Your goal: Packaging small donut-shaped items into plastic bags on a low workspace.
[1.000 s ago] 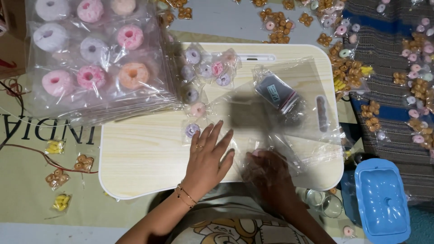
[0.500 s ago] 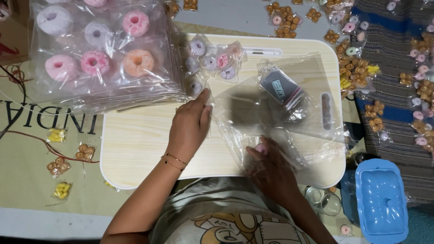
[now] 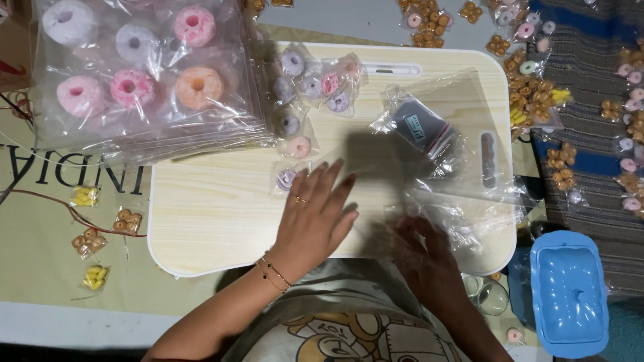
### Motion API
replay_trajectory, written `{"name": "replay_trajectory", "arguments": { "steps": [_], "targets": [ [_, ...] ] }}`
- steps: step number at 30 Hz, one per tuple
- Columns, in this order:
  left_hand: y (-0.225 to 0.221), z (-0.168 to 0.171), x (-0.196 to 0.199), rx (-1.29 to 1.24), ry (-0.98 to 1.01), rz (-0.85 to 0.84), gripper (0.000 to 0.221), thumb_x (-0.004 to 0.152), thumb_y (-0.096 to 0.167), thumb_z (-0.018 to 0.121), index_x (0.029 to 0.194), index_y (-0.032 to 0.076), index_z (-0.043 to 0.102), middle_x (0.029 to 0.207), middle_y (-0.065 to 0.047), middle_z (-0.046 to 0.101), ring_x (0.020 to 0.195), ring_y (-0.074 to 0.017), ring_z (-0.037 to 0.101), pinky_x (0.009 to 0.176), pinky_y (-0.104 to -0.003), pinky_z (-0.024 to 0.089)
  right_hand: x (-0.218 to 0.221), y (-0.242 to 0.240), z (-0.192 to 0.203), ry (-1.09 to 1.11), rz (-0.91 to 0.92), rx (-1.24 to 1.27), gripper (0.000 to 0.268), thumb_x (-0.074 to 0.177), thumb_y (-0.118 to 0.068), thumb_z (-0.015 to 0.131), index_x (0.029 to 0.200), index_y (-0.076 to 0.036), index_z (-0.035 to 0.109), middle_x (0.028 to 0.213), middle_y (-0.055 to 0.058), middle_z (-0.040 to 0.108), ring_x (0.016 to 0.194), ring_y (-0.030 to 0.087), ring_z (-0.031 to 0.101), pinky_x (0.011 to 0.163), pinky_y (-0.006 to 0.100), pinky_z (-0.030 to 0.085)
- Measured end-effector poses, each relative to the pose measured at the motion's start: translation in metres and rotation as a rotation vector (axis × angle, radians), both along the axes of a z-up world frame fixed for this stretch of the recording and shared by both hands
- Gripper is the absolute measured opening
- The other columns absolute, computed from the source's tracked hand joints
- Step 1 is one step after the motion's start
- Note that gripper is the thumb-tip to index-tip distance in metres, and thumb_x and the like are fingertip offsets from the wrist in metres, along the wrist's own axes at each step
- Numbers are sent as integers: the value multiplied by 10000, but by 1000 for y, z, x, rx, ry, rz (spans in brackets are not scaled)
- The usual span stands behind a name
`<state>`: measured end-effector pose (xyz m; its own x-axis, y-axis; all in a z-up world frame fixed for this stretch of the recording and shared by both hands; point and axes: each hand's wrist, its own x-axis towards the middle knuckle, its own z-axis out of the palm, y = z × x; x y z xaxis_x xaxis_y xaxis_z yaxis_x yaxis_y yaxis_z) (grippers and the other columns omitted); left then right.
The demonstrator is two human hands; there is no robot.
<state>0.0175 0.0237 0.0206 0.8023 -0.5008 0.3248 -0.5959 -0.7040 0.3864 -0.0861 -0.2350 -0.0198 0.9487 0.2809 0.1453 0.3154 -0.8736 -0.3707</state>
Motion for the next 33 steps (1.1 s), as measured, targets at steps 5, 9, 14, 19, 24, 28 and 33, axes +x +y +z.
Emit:
{"name": "replay_trajectory", "arguments": {
  "steps": [5, 9, 14, 19, 24, 28, 33],
  "targets": [
    [-14, -32, -10, 22, 138, -9, 724, 1048, 544, 401, 1559, 33, 351, 1642, -228, 293, 1527, -388, 269, 1250, -544, 176, 0, 6, -13, -85, 39, -27, 549, 897, -109, 769, 1416, -143, 594, 1395, 200, 545, 1250, 403, 525, 975, 493, 542],
    [-15, -44, -7, 61, 119, 66, 702, 1067, 522, 353, 1571, 33, 334, 1646, -225, 291, 1527, -392, 275, 1248, -535, 199, 23, 14, 7, 15, 196, 170, 444, 1047, -128, 546, 1489, -122, 509, 1524, 132, 523, 1480, 359, 431, 1220, 525, 338],
    [-1, -61, -9, 120, 81, 106, 704, 1075, 522, 341, 1598, 54, 287, 1667, -200, 258, 1550, -360, 244, 1267, -525, 160, 19, -7, -4, -123, 199, 7, 729, 927, -209, 718, 1582, -168, 400, 1698, 65, 310, 1571, 287, 326, 1292, 548, 266],
    [0, -54, -10, 124, 225, 64, 712, 1085, 486, 379, 1622, 40, 237, 1666, -252, 205, 1553, -383, 158, 1247, -533, 1, 41, 15, -6, -256, 184, -206, 570, 1028, -402, 479, 1538, -148, 469, 1616, 106, 436, 1488, 330, 413, 1241, 525, 283],
    [3, -54, -10, 120, 249, 58, 719, 1086, 513, 358, 1627, 58, 232, 1671, -242, 191, 1558, -365, 128, 1238, -532, -38, 72, 37, -3, -228, 109, -243, 581, 1042, -424, 484, 1559, -162, 445, 1635, 79, 384, 1490, 294, 392, 1209, 503, 354],
    [4, -51, -10, 111, 270, 45, 729, 1087, 535, 339, 1628, 61, 224, 1665, -245, 198, 1555, -366, 128, 1233, -546, -46, 63, 29, -11, -197, 76, -306, 608, 997, -471, 523, 1535, -193, 468, 1605, 65, 421, 1482, 279, 407, 1212, 482, 360],
    [3, -51, -10, 156, 298, 33, 721, 1097, 523, 300, 1637, 61, 182, 1677, -251, 143, 1560, -361, 96, 1231, -548, -65, 88, 49, 16, -134, 117, -193, 632, 1053, -543, 379, 1502, -115, 504, 1564, 120, 453, 1451, 321, 439, 1160, 519, 404]
  ]
}}
